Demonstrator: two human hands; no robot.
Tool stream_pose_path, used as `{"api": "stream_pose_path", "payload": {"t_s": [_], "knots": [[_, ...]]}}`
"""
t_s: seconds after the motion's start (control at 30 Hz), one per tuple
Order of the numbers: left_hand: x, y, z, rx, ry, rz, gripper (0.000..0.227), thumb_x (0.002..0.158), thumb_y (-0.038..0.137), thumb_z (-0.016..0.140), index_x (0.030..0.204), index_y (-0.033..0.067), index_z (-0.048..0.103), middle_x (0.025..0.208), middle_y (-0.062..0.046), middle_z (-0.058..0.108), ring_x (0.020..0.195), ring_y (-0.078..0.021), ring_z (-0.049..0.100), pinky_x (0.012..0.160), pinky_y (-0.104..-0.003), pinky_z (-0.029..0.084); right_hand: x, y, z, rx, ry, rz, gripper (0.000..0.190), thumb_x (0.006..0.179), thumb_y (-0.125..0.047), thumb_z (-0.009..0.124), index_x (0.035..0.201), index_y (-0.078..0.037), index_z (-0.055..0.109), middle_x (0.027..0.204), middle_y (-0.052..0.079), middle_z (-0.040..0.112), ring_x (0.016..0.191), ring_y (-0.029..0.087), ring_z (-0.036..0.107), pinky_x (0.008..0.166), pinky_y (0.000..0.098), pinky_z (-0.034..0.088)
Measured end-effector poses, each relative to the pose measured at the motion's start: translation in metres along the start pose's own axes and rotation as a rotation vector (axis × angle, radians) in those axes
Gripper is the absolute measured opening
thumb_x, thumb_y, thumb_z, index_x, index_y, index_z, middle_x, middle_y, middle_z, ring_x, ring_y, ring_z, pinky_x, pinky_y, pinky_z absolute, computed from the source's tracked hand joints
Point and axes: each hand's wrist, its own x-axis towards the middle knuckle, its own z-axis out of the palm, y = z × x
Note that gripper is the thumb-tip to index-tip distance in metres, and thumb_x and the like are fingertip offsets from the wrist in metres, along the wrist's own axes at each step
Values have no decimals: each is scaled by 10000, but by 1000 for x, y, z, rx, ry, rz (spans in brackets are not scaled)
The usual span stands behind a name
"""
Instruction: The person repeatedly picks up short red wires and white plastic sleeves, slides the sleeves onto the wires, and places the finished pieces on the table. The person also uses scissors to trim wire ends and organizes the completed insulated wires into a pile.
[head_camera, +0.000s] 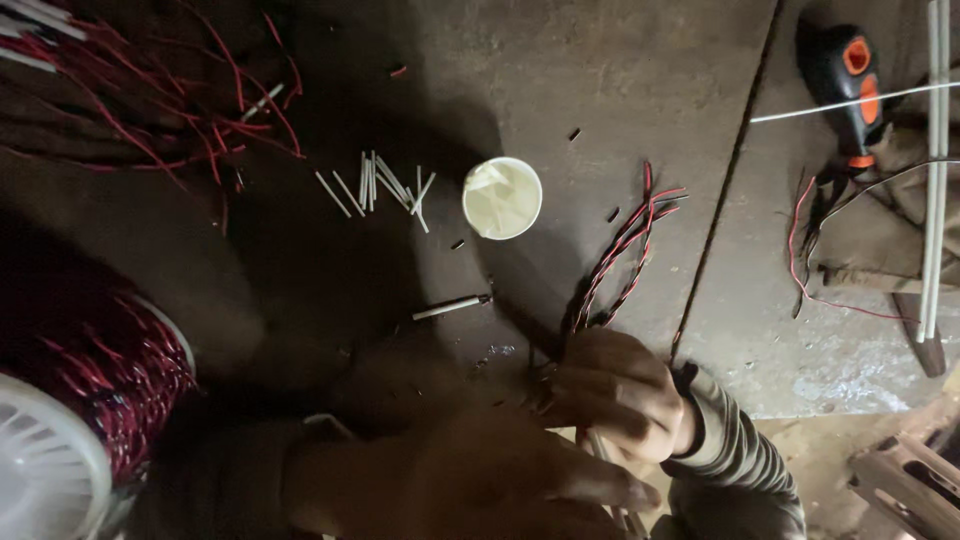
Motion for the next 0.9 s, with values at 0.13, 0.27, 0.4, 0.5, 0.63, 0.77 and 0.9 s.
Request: {"api": "stream_pose_path", "payload": {"t_s": [0.13,0.27,0.4,0.5,0.63,0.77,0.9], "knots": [[-2,-5,3,-2,23,-21,141,1030,130,716,1144,51,693,1087,-89,700,991,-188,746,871,-321,619,9,4,-7,71,-64,-62,196,1005,-163,635,984,32,633,987,193,690,857,357,707,748,512,603],[-2,-14,12,-19,47,-60,141,1032,126,717,1147,49,691,1090,-91,702,994,-187,748,871,-321,619,14,11,-4,147,-39,-179,204,1053,-102,670,1028,44,530,991,227,672,830,360,721,720,501,619],[0,-24,19,-11,48,-109,141,1034,122,718,1150,46,690,1092,-94,704,997,-187,750,871,-321,620,24,9,-6,152,-84,-175,212,989,-135,634,1025,65,570,879,198,648,712,331,693,613,484,607],[2,-30,22,2,46,-138,141,1035,118,719,1152,44,689,1094,-95,706,1000,-187,751,872,-321,620,27,9,-4,196,-77,-171,179,1015,-113,611,1016,47,530,903,206,648,723,330,692,627,474,595],[9,-42,20,29,38,-143,142,1038,114,721,1154,41,688,1097,-98,708,1003,-187,753,872,-321,621,32,11,0,214,-39,-201,204,982,-108,685,1014,5,519,879,191,656,689,297,695,605,438,587],[12,-50,21,24,31,-162,142,1040,110,722,1157,39,687,1099,-100,710,1006,-187,755,872,-321,622,32,7,6,154,-5,-200,240,969,-119,710,1054,-37,501,886,178,656,678,269,658,620,420,582],[11,-58,21,29,33,-180,142,1042,105,723,1160,36,685,1102,-102,712,1009,-187,757,873,-321,622,36,8,6,195,-45,-178,193,952,-90,673,1067,-55,522,897,178,671,723,269,657,652,425,599]]}}
